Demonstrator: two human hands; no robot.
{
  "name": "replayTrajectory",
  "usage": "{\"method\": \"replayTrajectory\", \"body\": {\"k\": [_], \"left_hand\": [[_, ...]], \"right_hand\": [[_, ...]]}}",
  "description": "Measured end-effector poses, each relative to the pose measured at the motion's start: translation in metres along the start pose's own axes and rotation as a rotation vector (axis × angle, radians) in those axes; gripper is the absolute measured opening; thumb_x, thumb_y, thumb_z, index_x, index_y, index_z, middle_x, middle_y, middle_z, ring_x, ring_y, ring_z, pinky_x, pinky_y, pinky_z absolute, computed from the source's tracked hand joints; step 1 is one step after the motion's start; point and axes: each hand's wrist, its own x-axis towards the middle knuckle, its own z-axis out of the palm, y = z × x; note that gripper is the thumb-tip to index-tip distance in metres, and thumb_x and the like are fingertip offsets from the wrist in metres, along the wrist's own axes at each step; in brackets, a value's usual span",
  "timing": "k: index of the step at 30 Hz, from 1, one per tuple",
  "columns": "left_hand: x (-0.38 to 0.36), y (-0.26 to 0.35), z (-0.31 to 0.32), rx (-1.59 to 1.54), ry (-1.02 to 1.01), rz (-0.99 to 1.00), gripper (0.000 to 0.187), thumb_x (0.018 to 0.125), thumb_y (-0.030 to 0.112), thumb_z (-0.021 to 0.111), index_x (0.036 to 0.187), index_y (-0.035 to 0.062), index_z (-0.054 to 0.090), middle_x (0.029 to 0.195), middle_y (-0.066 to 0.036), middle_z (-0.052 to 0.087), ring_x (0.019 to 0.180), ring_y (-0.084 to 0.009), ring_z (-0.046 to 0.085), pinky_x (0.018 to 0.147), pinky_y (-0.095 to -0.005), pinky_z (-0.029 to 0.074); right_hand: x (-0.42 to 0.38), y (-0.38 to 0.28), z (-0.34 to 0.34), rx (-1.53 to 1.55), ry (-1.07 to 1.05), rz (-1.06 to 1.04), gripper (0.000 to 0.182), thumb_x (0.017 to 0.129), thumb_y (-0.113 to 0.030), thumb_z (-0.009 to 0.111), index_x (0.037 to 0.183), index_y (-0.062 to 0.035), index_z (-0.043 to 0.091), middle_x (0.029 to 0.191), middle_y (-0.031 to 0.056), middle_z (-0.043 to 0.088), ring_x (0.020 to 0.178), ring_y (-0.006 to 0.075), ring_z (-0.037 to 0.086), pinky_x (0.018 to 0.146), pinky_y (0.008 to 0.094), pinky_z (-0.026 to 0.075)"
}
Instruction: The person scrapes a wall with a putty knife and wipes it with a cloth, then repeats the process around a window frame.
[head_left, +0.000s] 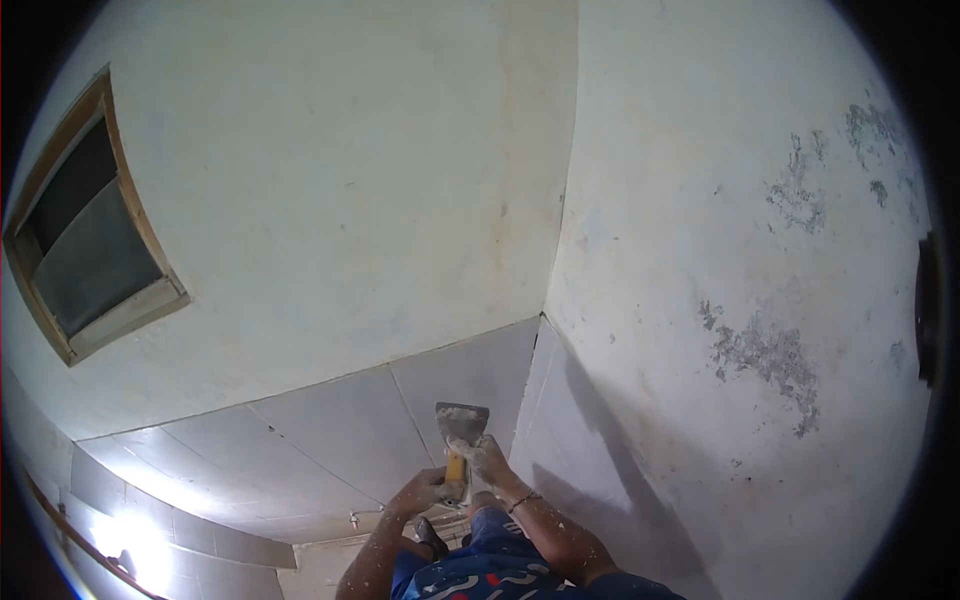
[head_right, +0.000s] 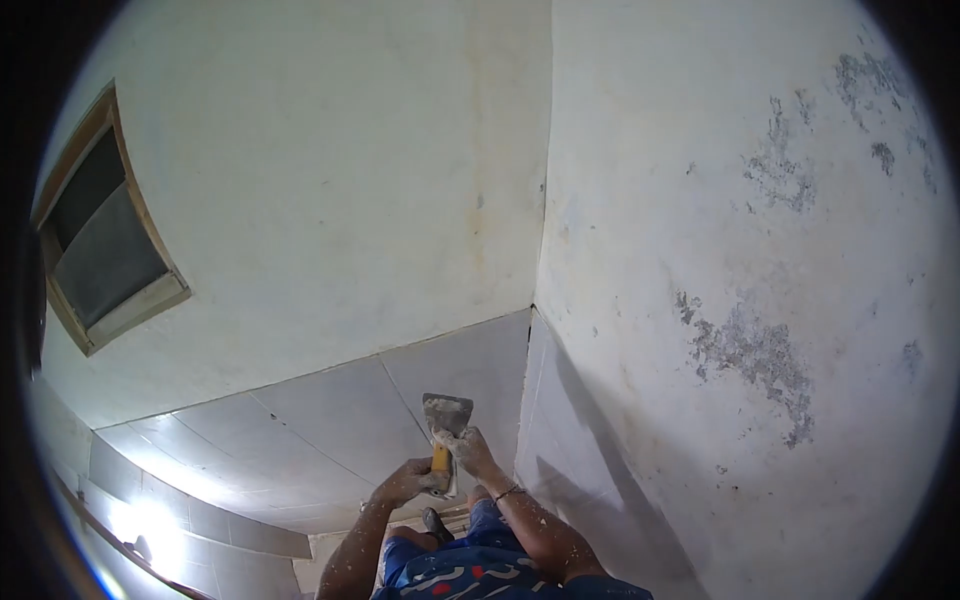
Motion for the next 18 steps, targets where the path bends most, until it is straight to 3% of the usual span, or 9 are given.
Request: {"method": "replayTrajectory", "body": {"k": [3, 5, 7, 11, 13, 15, 16, 18], "left_hand": [[-0.013, 0.01, -0.012, 0.2, 0.058, 0.108, 0.038, 0.087, 0.022, 0.061, 0.115, -0.0031, 0.056, 0.098, -0.012, 0.064, 0.087, -0.0173, 0.062, 0.079, -0.0322, 0.051], [-0.024, 0.015, -0.015, 0.122, 0.09, 0.109, 0.038, 0.085, 0.019, 0.063, 0.114, -0.0037, 0.056, 0.097, -0.012, 0.064, 0.083, -0.0172, 0.062, 0.075, -0.0312, 0.053], [-0.037, 0.019, -0.014, 0.042, 0.115, 0.102, 0.038, 0.084, 0.017, 0.066, 0.113, -0.0043, 0.056, 0.095, -0.011, 0.064, 0.08, -0.0171, 0.062, 0.072, -0.0302, 0.054], [-0.048, -0.006, -0.028, -0.066, 0.162, 0.124, 0.036, 0.083, 0.014, 0.067, 0.111, -0.0043, 0.055, 0.091, -0.011, 0.064, 0.077, -0.0161, 0.063, 0.07, -0.029, 0.054], [-0.05, -0.009, -0.024, -0.098, 0.143, 0.14, 0.036, 0.083, 0.014, 0.066, 0.112, -0.0037, 0.055, 0.09, -0.01, 0.063, 0.078, -0.0154, 0.063, 0.07, -0.0278, 0.053], [-0.044, -0.001, -0.009, 0.191, 0.273, 0.286, 0.037, 0.082, 0.017, 0.067, 0.112, -0.0006, 0.053, 0.089, -0.011, 0.063, 0.08, -0.0164, 0.062, 0.071, -0.0289, 0.051], [-0.042, 0.012, 0.0, 0.184, 0.266, 0.279, 0.037, 0.082, 0.017, 0.067, 0.112, -0.0006, 0.053, 0.089, -0.011, 0.063, 0.08, -0.0164, 0.062, 0.071, -0.0289, 0.051], [-0.03, 0.042, 0.017, 0.474, 0.38, 0.261, 0.04, 0.082, 0.018, 0.066, 0.115, 0.0025, 0.05, 0.089, -0.013, 0.063, 0.083, -0.0194, 0.063, 0.072, -0.0324, 0.049]], "right_hand": [[0.002, 0.0, 0.007, 0.082, -0.018, -0.054, 0.021, 0.087, -0.019, 0.063, 0.1, -0.003, 0.065, 0.088, 0.0027, 0.066, 0.078, 0.0093, 0.06, 0.066, 0.0256, 0.048], [0.004, 0.002, 0.011, 0.102, -0.045, -0.119, 0.021, 0.087, -0.018, 0.064, 0.102, -0.0041, 0.065, 0.09, 0.0021, 0.065, 0.079, 0.0093, 0.059, 0.066, 0.0253, 0.048], [0.001, -0.003, 0.015, 0.124, -0.126, -0.013, 0.03, 0.085, -0.009, 0.064, 0.114, -0.0045, 0.057, 0.099, 0.0021, 0.061, 0.083, 0.0102, 0.058, 0.066, 0.0255, 0.048], [-0.007, 0.003, 0.014, 0.128, -0.178, 0.033, 0.031, 0.085, -0.009, 0.063, 0.115, -0.0062, 0.055, 0.098, 0.0015, 0.06, 0.078, 0.0088, 0.055, 0.063, 0.0245, 0.047], [-0.015, -0.002, 0.019, 0.197, -0.157, 0.007, 0.025, 0.085, -0.014, 0.065, 0.108, -0.007, 0.06, 0.091, -0.0015, 0.061, 0.074, 0.0072, 0.055, 0.06, 0.0224, 0.047], [-0.019, -0.014, 0.02, 0.191, -0.122, -0.03, 0.027, 0.084, -0.014, 0.066, 0.109, -0.0065, 0.06, 0.092, -0.0011, 0.062, 0.074, 0.0073, 0.056, 0.06, 0.0224, 0.047], [-0.02, -0.019, 0.019, 0.19, -0.087, -0.072, 0.028, 0.083, -0.015, 0.067, 0.11, -0.006, 0.06, 0.093, -0.0006, 0.062, 0.075, 0.0074, 0.056, 0.061, 0.0223, 0.047], [-0.018, -0.024, 0.007, 0.083, -0.064, -0.06, 0.031, 0.083, -0.016, 0.068, 0.11, -0.0046, 0.059, 0.093, 0.0003, 0.062, 0.077, 0.008, 0.056, 0.063, 0.0234, 0.047]]}}
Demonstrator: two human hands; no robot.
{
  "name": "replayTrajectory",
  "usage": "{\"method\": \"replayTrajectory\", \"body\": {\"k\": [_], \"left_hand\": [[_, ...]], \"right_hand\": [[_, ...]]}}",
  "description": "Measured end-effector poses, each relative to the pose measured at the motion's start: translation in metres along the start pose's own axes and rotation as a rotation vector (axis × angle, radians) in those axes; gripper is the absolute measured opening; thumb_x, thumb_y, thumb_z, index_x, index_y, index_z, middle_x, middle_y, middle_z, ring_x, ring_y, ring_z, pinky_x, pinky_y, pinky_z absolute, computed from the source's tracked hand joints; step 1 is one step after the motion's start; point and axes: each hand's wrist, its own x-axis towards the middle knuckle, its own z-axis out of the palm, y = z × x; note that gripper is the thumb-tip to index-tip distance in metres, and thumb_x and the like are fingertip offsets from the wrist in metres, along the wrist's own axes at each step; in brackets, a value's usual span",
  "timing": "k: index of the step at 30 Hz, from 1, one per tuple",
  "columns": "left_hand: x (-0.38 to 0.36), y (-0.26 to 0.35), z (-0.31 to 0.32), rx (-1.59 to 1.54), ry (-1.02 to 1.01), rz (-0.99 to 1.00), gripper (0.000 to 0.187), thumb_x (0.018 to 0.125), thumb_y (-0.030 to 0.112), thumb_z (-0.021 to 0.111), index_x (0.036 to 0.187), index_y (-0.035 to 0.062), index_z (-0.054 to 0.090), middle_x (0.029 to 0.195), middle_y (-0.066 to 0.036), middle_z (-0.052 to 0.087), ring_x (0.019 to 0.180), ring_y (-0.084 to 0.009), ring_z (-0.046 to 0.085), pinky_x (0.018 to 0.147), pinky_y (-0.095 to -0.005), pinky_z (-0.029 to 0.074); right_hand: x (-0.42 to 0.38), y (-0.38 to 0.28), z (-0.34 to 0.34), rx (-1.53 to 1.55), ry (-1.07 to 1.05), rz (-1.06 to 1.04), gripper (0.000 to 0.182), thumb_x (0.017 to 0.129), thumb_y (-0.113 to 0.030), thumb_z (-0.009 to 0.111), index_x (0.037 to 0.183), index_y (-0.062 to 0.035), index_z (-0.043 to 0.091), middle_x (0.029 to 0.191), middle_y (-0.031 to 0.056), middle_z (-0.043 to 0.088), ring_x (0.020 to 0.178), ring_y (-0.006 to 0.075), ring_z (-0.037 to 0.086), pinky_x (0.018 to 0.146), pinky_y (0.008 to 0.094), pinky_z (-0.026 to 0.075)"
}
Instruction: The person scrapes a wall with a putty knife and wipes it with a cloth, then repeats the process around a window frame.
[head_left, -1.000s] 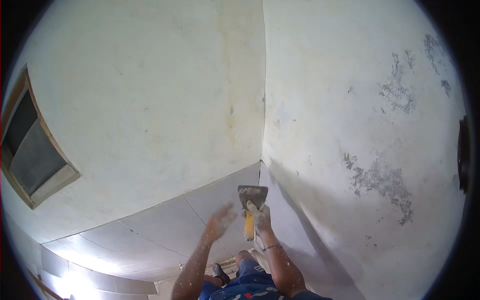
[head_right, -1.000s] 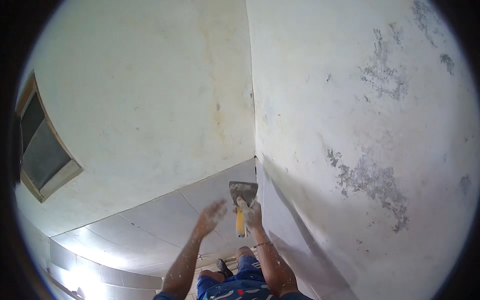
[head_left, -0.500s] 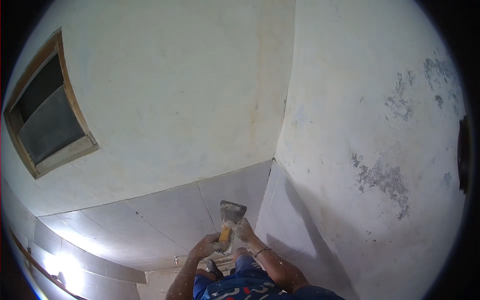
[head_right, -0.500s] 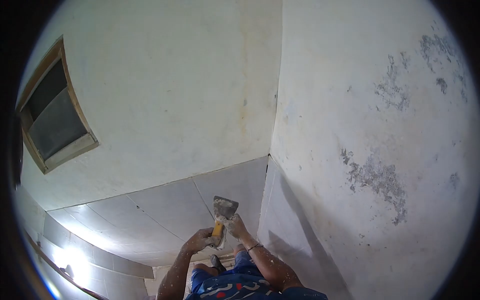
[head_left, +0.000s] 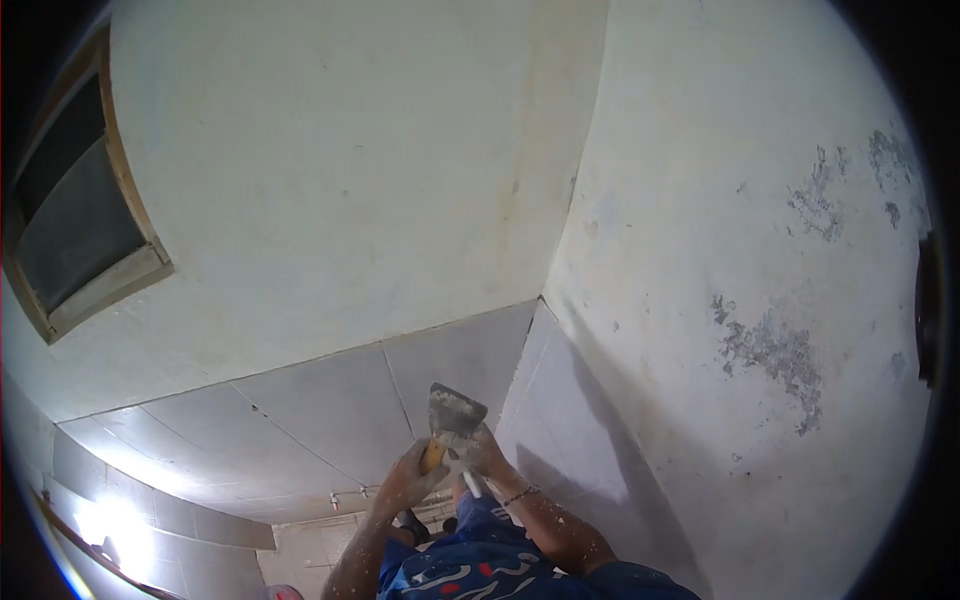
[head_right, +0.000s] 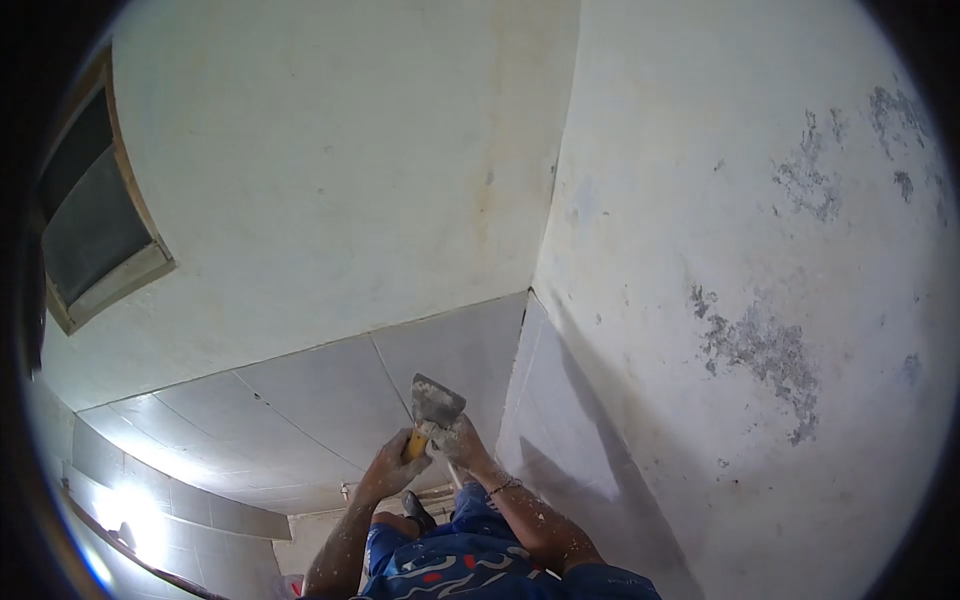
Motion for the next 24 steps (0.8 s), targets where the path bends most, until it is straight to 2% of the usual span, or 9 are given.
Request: {"method": "replayTrajectory", "body": {"k": [2, 4, 5, 7, 9, 11, 13, 14, 24], "left_hand": [[0.021, 0.01, 0.015, -0.011, 0.014, 0.039, 0.041, 0.082, 0.018, 0.065, 0.116, 0.003, 0.048, 0.09, -0.015, 0.063, 0.084, -0.0232, 0.063, 0.074, -0.0351, 0.048], [0.046, 0.022, 0.028, -0.046, 0.05, 0.148, 0.045, 0.084, 0.019, 0.062, 0.122, 0.0035, 0.044, 0.093, -0.017, 0.062, 0.088, -0.0296, 0.063, 0.078, -0.0384, 0.047], [0.057, 0.03, 0.033, -0.071, 0.054, 0.212, 0.048, 0.085, 0.019, 0.06, 0.127, 0.0035, 0.041, 0.096, -0.019, 0.062, 0.091, -0.0323, 0.062, 0.08, -0.039, 0.047], [0.079, 0.061, 0.032, -0.211, 0.014, 0.224, 0.058, 0.086, 0.015, 0.054, 0.139, 0.0087, 0.031, 0.095, -0.026, 0.06, 0.09, -0.044, 0.058, 0.077, -0.0448, 0.045], [0.112, 0.086, 0.035, -0.176, 0.061, 0.441, 0.066, 0.085, 0.011, 0.052, 0.144, 0.0164, 0.024, 0.097, -0.024, 0.059, 0.09, -0.0437, 0.058, 0.078, -0.0447, 0.045], [0.143, 0.116, 0.035, -0.038, 0.124, 0.537, 0.069, 0.083, 0.008, 0.052, 0.145, 0.0204, 0.024, 0.098, -0.023, 0.058, 0.087, -0.0427, 0.057, 0.077, -0.0458, 0.045], [0.167, 0.149, 0.04, -0.075, 0.18, 0.645, 0.072, 0.08, 0.006, 0.053, 0.144, 0.0197, 0.024, 0.097, -0.022, 0.057, 0.084, -0.0421, 0.056, 0.076, -0.0469, 0.045], [0.177, 0.162, 0.044, -0.089, 0.186, 0.646, 0.072, 0.08, 0.006, 0.053, 0.144, 0.0197, 0.024, 0.097, -0.022, 0.057, 0.084, -0.0421, 0.056, 0.076, -0.0469, 0.045], [0.201, 0.191, 0.072, -0.231, 0.121, 0.724, 0.074, 0.077, 0.005, 0.055, 0.144, 0.0122, 0.023, 0.087, -0.021, 0.057, 0.079, -0.0388, 0.058, 0.071, -0.0453, 0.046]], "right_hand": [[-0.001, -0.01, -0.014, -0.108, 0.024, 0.012, 0.034, 0.082, -0.017, 0.069, 0.111, -0.0032, 0.059, 0.094, 0.0013, 0.063, 0.079, 0.0087, 0.056, 0.065, 0.0246, 0.048], [-0.007, -0.038, -0.027, -0.348, 0.08, 0.036, 0.042, 0.081, -0.008, 0.067, 0.12, -0.0018, 0.052, 0.106, 0.0042, 0.059, 0.087, 0.0108, 0.053, 0.073, 0.0252, 0.046], [-0.017, -0.056, -0.028, -0.267, 0.164, -0.147, 0.039, 0.081, -0.009, 0.067, 0.116, -0.0009, 0.051, 0.104, 0.0051, 0.057, 0.088, 0.0137, 0.053, 0.074, 0.0261, 0.046], [-0.033, -0.076, -0.046, -0.348, 0.361, -0.177, 0.033, 0.079, -0.006, 0.068, 0.106, -0.0017, 0.049, 0.09, 0.003, 0.053, 0.082, 0.0112, 0.051, 0.072, 0.0244, 0.046], [-0.048, -0.083, -0.067, -0.355, 0.454, -0.198, 0.031, 0.078, -0.004, 0.066, 0.102, -0.0025, 0.048, 0.087, 0.0023, 0.051, 0.08, 0.0103, 0.051, 0.071, 0.0245, 0.047], [-0.064, -0.072, -0.096, -0.434, 0.47, -0.243, 0.028, 0.074, 0.001, 0.064, 0.098, -0.0042, 0.05, 0.079, 0.0012, 0.051, 0.071, 0.0101, 0.051, 0.065, 0.0241, 0.045], [-0.079, -0.063, -0.105, -0.351, 0.496, -0.218, 0.028, 0.073, 0.002, 0.062, 0.097, -0.004, 0.05, 0.079, 0.0016, 0.051, 0.072, 0.0106, 0.052, 0.066, 0.0243, 0.045], [-0.086, -0.06, -0.111, -0.252, 0.52, -0.197, 0.028, 0.072, 0.004, 0.059, 0.097, -0.0038, 0.05, 0.08, 0.002, 0.052, 0.073, 0.0111, 0.054, 0.067, 0.0246, 0.046], [-0.113, -0.048, -0.119, -0.344, 0.611, -0.133, 0.023, 0.074, 0.004, 0.059, 0.094, -0.0036, 0.053, 0.08, 0.0006, 0.054, 0.072, 0.0084, 0.051, 0.066, 0.0239, 0.045]]}}
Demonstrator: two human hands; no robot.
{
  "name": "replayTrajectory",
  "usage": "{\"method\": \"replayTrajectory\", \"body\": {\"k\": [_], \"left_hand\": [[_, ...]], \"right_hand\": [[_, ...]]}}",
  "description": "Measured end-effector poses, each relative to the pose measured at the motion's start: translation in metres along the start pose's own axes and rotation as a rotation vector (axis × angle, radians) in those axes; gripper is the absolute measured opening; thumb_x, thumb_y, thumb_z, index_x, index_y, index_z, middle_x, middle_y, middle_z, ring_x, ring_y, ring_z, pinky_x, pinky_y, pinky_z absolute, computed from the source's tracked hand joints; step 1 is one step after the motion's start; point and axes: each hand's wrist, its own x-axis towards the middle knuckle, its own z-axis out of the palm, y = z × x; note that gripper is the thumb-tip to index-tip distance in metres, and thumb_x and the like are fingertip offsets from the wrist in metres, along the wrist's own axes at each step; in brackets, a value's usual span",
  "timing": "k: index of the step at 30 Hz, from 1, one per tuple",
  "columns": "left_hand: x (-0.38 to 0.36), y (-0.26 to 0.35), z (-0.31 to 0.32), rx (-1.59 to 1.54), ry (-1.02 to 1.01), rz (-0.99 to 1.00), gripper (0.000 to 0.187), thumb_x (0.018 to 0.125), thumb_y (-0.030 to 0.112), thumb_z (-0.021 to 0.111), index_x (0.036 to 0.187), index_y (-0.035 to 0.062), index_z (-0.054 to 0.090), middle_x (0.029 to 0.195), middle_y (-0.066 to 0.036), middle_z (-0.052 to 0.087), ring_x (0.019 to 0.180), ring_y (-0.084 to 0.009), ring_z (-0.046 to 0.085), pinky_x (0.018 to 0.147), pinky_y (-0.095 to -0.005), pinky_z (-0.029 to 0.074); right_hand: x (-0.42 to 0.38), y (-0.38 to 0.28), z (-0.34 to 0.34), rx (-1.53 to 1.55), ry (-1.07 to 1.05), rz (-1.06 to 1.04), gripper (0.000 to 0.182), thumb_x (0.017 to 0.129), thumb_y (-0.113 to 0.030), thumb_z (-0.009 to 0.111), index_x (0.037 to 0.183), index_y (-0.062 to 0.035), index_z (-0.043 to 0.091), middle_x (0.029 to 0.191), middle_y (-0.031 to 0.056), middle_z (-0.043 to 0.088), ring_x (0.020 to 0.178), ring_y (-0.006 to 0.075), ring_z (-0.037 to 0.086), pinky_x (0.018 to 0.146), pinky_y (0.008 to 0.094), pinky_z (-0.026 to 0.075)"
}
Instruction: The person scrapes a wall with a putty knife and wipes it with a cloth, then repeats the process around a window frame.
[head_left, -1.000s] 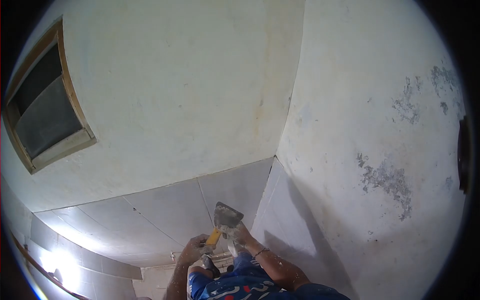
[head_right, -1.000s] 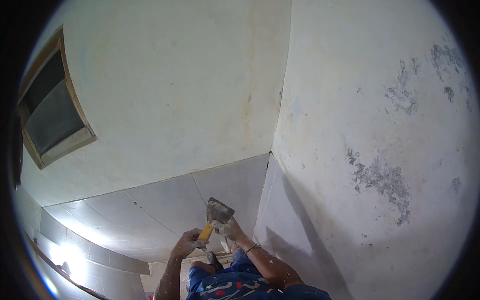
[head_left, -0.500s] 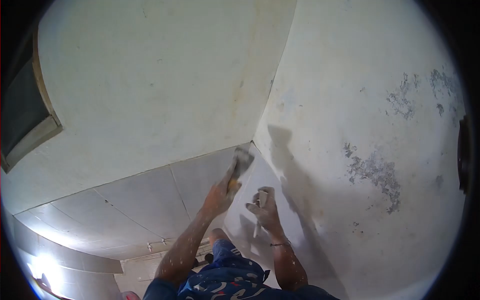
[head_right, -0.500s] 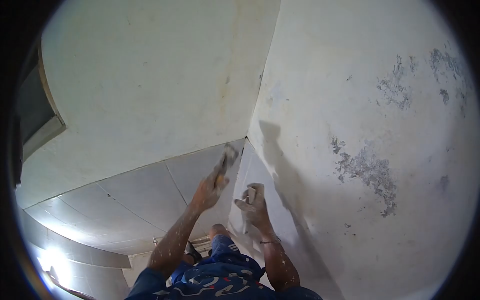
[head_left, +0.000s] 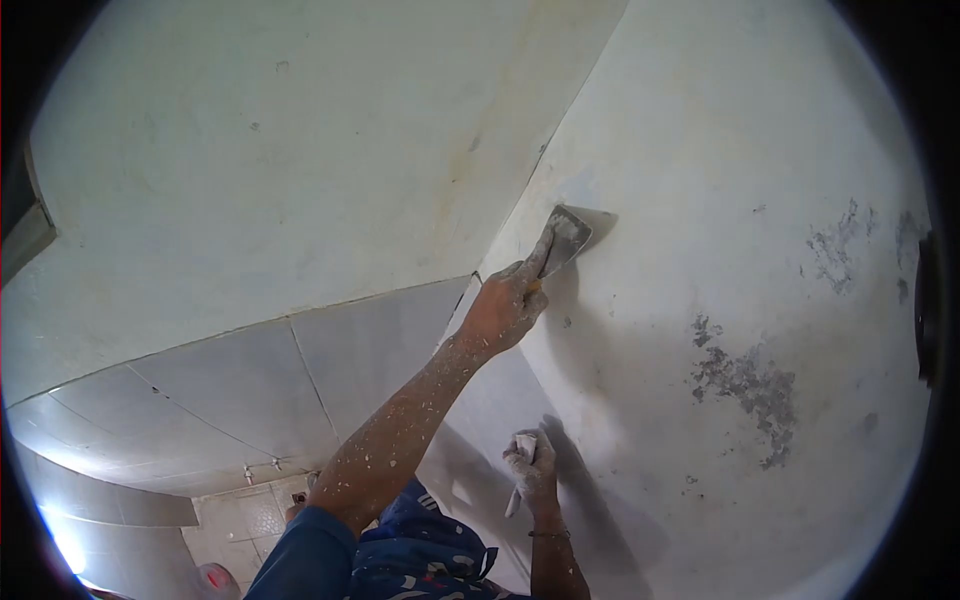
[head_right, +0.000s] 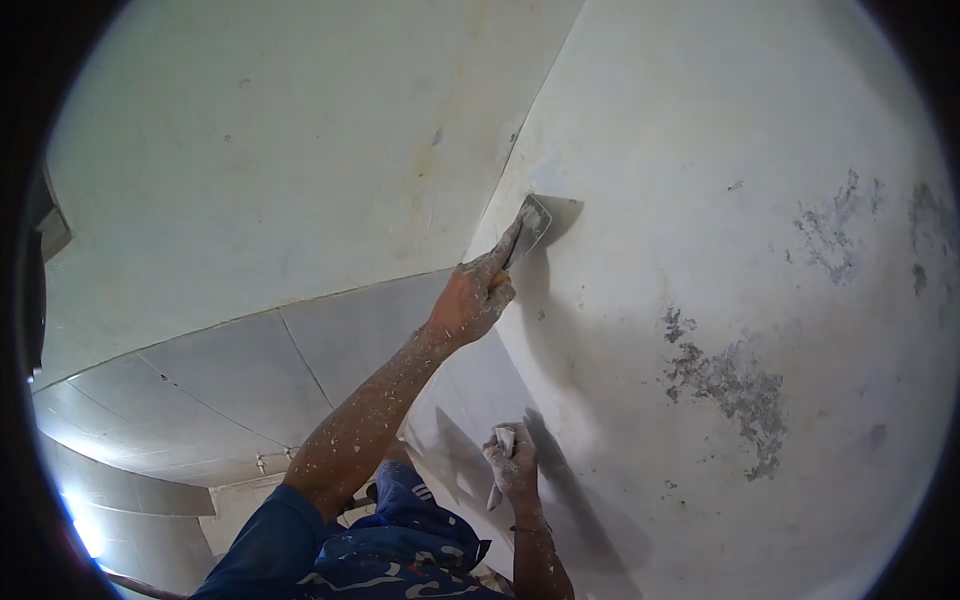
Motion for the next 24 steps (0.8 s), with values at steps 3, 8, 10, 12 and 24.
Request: {"method": "replayTrajectory", "body": {"k": [3, 8, 10, 12, 24], "left_hand": [[-0.002, 0.008, -0.002, -0.038, -0.038, -0.032, 0.073, 0.077, 0.005, 0.055, 0.143, 0.0093, 0.023, 0.085, -0.022, 0.058, 0.077, -0.0392, 0.058, 0.07, -0.0446, 0.046], [0.002, 0.019, -0.008, -0.113, -0.079, -0.142, 0.073, 0.077, 0.004, 0.055, 0.142, 0.0057, 0.023, 0.081, -0.023, 0.059, 0.075, -0.0401, 0.058, 0.069, -0.0441, 0.045], [0.002, 0.014, -0.001, -0.076, -0.055, -0.054, 0.073, 0.077, 0.003, 0.055, 0.142, 0.0047, 0.022, 0.08, -0.023, 0.059, 0.074, -0.0406, 0.058, 0.068, -0.0444, 0.045], [-0.011, 0.016, 0.011, -0.09, -0.011, -0.04, 0.074, 0.077, 0.003, 0.055, 0.142, 0.0049, 0.021, 0.08, -0.024, 0.059, 0.074, -0.0408, 0.058, 0.067, -0.0444, 0.045], [0.01, 0.021, 0.009, -0.224, -0.068, -0.215, 0.083, 0.076, 0.004, 0.06, 0.145, 0.01, 0.014, 0.089, -0.025, 0.06, 0.083, -0.0428, 0.059, 0.073, -0.0467, 0.046]], "right_hand": [[-0.002, 0.001, 0.005, -0.012, -0.037, 0.04, 0.023, 0.074, 0.003, 0.06, 0.095, -0.0043, 0.054, 0.08, -0.0002, 0.054, 0.072, 0.0079, 0.05, 0.066, 0.0234, 0.045], [0.009, 0.008, 0.011, -0.073, -0.04, 0.04, 0.021, 0.074, 0.002, 0.06, 0.093, -0.0042, 0.055, 0.079, -0.001, 0.053, 0.071, 0.0071, 0.049, 0.066, 0.0222, 0.043], [0.008, 0.0, 0.016, -0.096, -0.044, 0.06, 0.02, 0.074, 0.002, 0.06, 0.093, -0.0041, 0.055, 0.08, -0.0011, 0.053, 0.072, 0.007, 0.049, 0.066, 0.0223, 0.043], [0.004, 0.0, 0.016, -0.118, -0.051, 0.068, 0.02, 0.074, 0.002, 0.06, 0.093, -0.0041, 0.055, 0.08, -0.0011, 0.054, 0.072, 0.0069, 0.049, 0.066, 0.0225, 0.043], [-0.001, 0.002, 0.016, -0.115, -0.065, 0.052, 0.017, 0.077, -0.002, 0.062, 0.093, -0.0033, 0.056, 0.08, -0.0002, 0.054, 0.072, 0.0082, 0.048, 0.066, 0.0238, 0.042]]}}
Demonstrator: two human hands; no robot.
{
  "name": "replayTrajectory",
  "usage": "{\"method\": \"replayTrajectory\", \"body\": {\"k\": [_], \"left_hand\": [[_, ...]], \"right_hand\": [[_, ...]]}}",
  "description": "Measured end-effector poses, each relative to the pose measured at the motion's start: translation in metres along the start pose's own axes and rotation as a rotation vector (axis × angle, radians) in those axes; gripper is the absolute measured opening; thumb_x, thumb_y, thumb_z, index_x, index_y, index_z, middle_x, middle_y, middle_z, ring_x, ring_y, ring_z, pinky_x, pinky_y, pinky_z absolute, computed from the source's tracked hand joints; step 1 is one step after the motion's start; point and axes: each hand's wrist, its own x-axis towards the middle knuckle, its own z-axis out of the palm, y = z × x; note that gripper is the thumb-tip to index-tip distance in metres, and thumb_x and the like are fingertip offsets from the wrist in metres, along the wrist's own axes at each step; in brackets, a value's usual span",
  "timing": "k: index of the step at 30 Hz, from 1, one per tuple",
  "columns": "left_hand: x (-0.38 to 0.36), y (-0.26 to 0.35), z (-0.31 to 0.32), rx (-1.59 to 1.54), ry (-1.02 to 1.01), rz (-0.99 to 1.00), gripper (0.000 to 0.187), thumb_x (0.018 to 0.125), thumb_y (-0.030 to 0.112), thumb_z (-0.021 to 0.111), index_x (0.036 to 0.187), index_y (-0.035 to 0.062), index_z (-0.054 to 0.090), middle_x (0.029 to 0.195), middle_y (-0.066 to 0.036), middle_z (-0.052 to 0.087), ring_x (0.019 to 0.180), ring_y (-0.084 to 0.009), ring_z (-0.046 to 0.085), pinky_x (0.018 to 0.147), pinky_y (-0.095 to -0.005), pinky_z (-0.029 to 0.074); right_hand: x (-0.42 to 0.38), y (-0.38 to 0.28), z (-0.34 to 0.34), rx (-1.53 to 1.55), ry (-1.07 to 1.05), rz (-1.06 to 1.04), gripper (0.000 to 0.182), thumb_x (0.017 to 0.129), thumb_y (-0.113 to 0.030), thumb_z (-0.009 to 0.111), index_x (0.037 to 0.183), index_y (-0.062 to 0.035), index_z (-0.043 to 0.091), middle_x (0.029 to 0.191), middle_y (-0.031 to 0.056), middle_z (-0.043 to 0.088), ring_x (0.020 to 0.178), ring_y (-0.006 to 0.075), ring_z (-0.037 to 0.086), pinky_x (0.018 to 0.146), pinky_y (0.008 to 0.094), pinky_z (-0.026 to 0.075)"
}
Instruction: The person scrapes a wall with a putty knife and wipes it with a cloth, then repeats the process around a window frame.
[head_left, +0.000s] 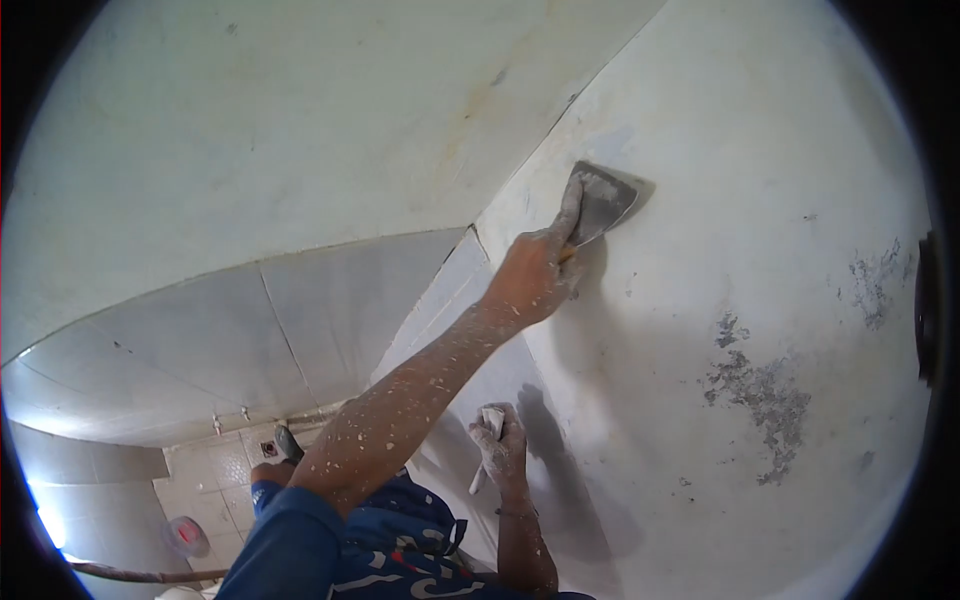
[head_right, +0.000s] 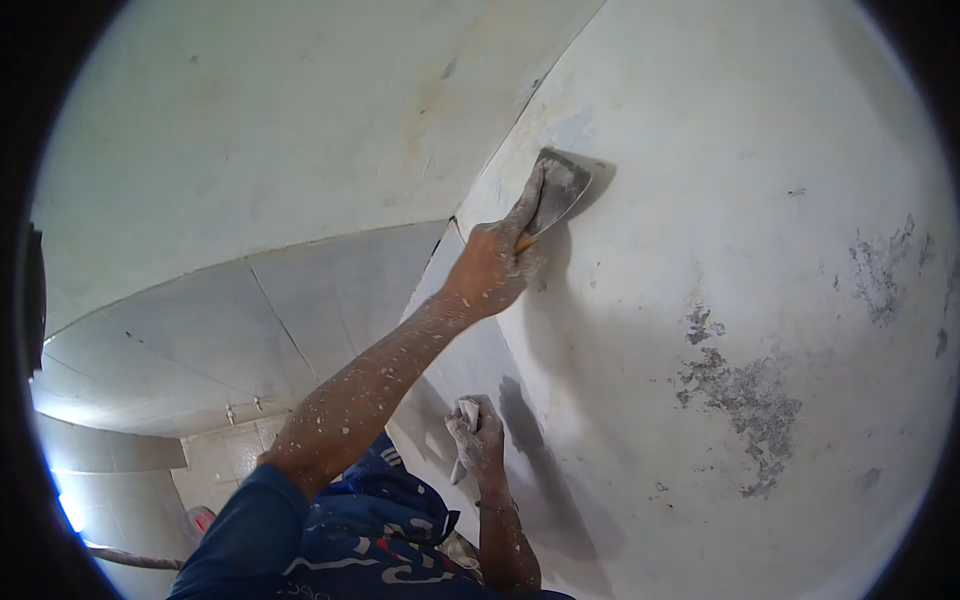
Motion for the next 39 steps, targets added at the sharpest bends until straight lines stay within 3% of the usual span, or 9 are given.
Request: {"method": "replayTrajectory", "body": {"k": [7, 11, 15, 22, 24, 27, 31, 34, 39], "left_hand": [[0.0, -0.029, -0.013, 0.165, -0.023, 0.137, 0.078, 0.076, 0.007, 0.06, 0.144, 0.011, 0.021, 0.091, -0.024, 0.061, 0.081, -0.0414, 0.058, 0.07, -0.0452, 0.046], [0.007, -0.042, -0.01, 0.222, 0.121, 0.323, 0.073, 0.076, 0.008, 0.059, 0.142, 0.013, 0.029, 0.086, -0.021, 0.063, 0.075, -0.0379, 0.061, 0.069, -0.044, 0.048], [-0.033, -0.051, -0.045, 0.256, 0.053, 0.042, 0.07, 0.075, 0.008, 0.057, 0.141, 0.0121, 0.032, 0.08, -0.023, 0.061, 0.068, -0.0382, 0.059, 0.065, -0.0448, 0.046], [-0.097, -0.077, -0.083, 0.213, 0.03, -0.017, 0.065, 0.073, 0.007, 0.058, 0.135, 0.0062, 0.04, 0.08, -0.023, 0.061, 0.073, -0.038, 0.06, 0.067, -0.0446, 0.046], [-0.098, -0.073, -0.101, 0.284, -0.009, -0.011, 0.07, 0.073, 0.008, 0.061, 0.139, 0.0124, 0.037, 0.083, -0.02, 0.063, 0.072, -0.0354, 0.061, 0.067, -0.0433, 0.048], [-0.091, -0.057, -0.129, 0.599, -0.076, 0.162, 0.075, 0.078, 0.016, 0.065, 0.142, 0.0295, 0.03, 0.088, -0.01, 0.063, 0.072, -0.0267, 0.063, 0.068, -0.0404, 0.054], [-0.057, -0.014, -0.159, 0.833, -0.155, 0.424, 0.064, 0.081, 0.019, 0.065, 0.138, 0.0242, 0.038, 0.08, -0.01, 0.062, 0.071, -0.0251, 0.064, 0.065, -0.0367, 0.055], [-0.034, -0.018, -0.163, 0.977, -0.153, 0.329, 0.058, 0.082, 0.018, 0.064, 0.136, 0.0192, 0.042, 0.079, -0.011, 0.061, 0.07, -0.0246, 0.064, 0.063, -0.0355, 0.055], [-0.055, -0.059, -0.105, 0.669, -0.093, 0.151, 0.064, 0.088, 0.03, 0.057, 0.144, 0.021, 0.027, 0.098, -0.019, 0.058, 0.079, -0.0287, 0.064, 0.068, -0.0379, 0.056]], "right_hand": [[0.001, -0.024, 0.004, -0.075, -0.019, 0.007, 0.012, 0.079, -0.007, 0.066, 0.088, -0.0005, 0.06, 0.079, 0.0021, 0.057, 0.078, 0.0101, 0.052, 0.071, 0.0241, 0.043], [0.014, -0.09, -0.001, -0.208, 0.118, -0.425, 0.019, 0.082, -0.014, 0.066, 0.09, 0.0029, 0.068, 0.075, 0.0069, 0.055, 0.089, 0.0197, 0.054, 0.076, 0.0307, 0.044], [0.037, -0.173, -0.01, -0.332, 0.306, -0.684, 0.016, 0.08, -0.006, 0.055, 0.088, 0.0069, 0.059, 0.087, 0.0132, 0.061, 0.085, 0.0207, 0.053, 0.075, 0.0334, 0.045], [0.136, -0.328, 0.0, -1.362, 0.865, -1.293, 0.017, 0.081, -0.018, 0.066, 0.094, -0.0067, 0.067, 0.083, 0.0072, 0.067, 0.083, 0.0227, 0.063, 0.067, 0.0317, 0.052], [0.168, -0.375, -0.021, -1.604, 1.045, -1.782, 0.022, 0.081, -0.019, 0.066, 0.102, -0.013, 0.068, 0.089, 0.003, 0.068, 0.086, 0.0213, 0.063, 0.075, 0.0349, 0.052], [0.191, -0.408, -0.031, -1.891, 1.107, -1.648, 0.035, 0.081, -0.018, 0.063, 0.116, -0.017, 0.062, 0.105, 0.0038, 0.064, 0.097, 0.0203, 0.06, 0.085, 0.038, 0.049], [0.181, -0.372, 0.005, -2.262, 0.789, -1.288, 0.037, 0.079, -0.012, 0.056, 0.116, -0.0152, 0.061, 0.113, 0.0088, 0.054, 0.105, 0.0284, 0.051, 0.088, 0.0355, 0.045], [0.2, -0.363, -0.012, -2.235, 0.524, -1.563, 0.035, 0.079, -0.009, 0.055, 0.114, -0.0098, 0.061, 0.11, 0.009, 0.056, 0.102, 0.0298, 0.053, 0.092, 0.0383, 0.044], [0.181, -0.351, -0.019, -2.127, 0.599, -1.398, 0.031, 0.08, -0.005, 0.056, 0.11, -0.0089, 0.064, 0.116, 0.0092, 0.06, 0.115, 0.0238, 0.052, 0.098, 0.0354, 0.041]]}}
